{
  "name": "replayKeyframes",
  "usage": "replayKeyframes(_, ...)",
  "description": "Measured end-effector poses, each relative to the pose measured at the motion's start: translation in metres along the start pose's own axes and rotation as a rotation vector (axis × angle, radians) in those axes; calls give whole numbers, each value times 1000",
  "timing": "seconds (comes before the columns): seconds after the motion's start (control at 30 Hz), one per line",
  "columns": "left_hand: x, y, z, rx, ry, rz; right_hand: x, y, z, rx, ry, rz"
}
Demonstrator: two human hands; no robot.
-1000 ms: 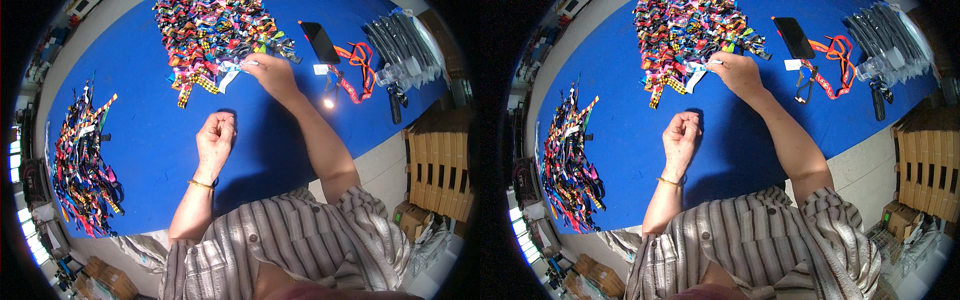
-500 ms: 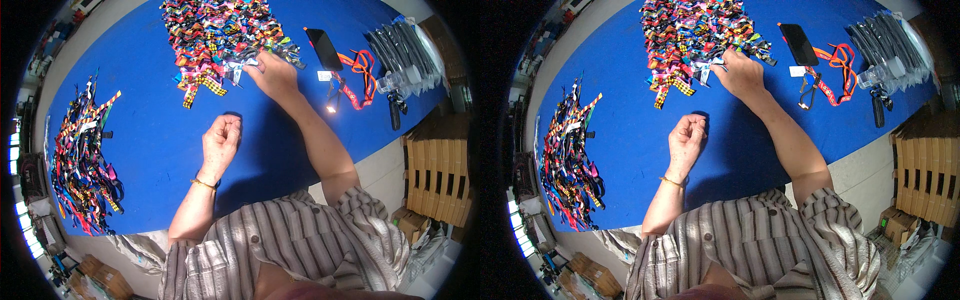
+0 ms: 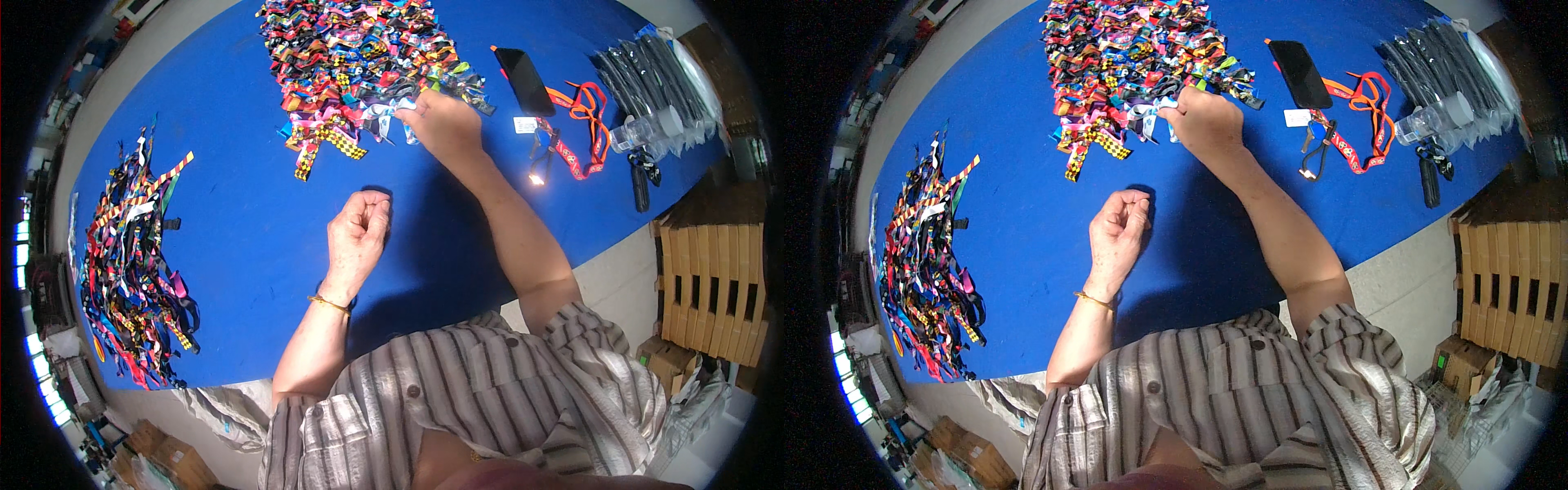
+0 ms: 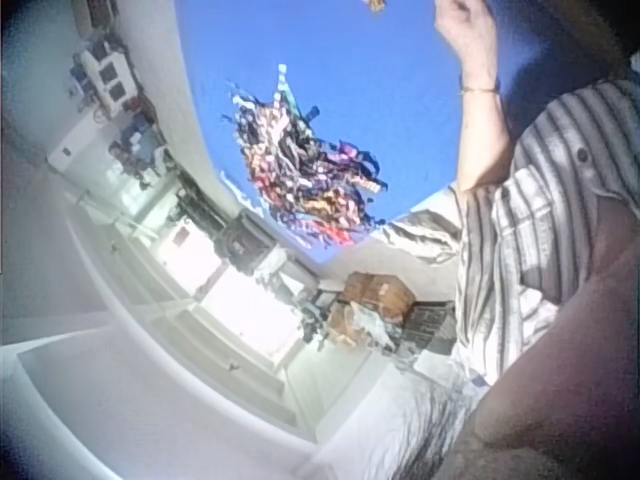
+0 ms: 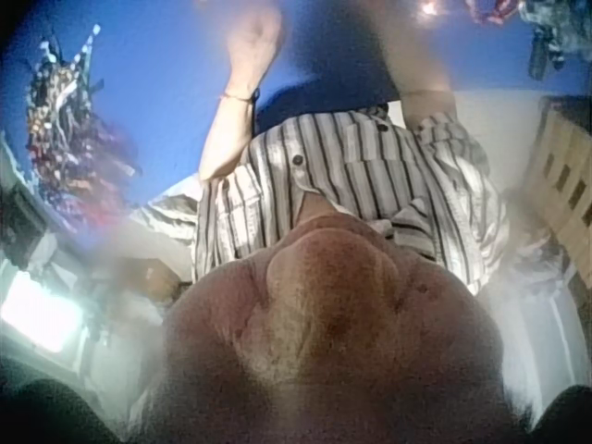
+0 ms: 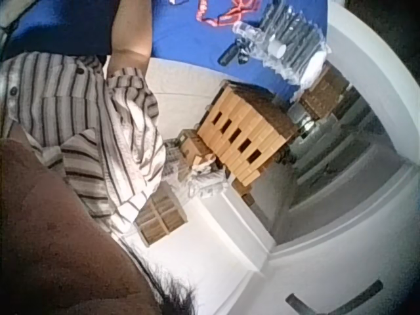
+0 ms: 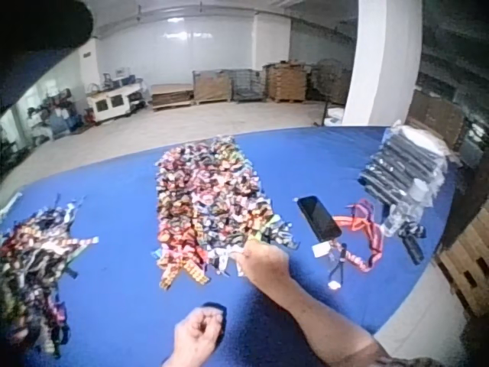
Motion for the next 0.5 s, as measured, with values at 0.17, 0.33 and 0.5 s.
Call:
replayKeyframes(0.17, 2, 0, -1, 14, 34, 17, 9, 31, -6, -68, -20, 86)
replayKeyframes(0.33, 5, -2, -1, 51, 50, -35, 42, 34, -24, -58, 196, 175)
replayKeyframes(0.5, 3, 0, -1, 6, 23, 19, 48, 14, -33, -5, 381, 129)
Point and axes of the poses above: each hand's wrist, its own z-axis towards the middle knuckle, its own y-axis out of the back of the hand, x = y × z, the point moved 8 cm from there along z, towards the middle knuckle, and after that the axes turned 7 degrees about -y, right-handed, at the moved point
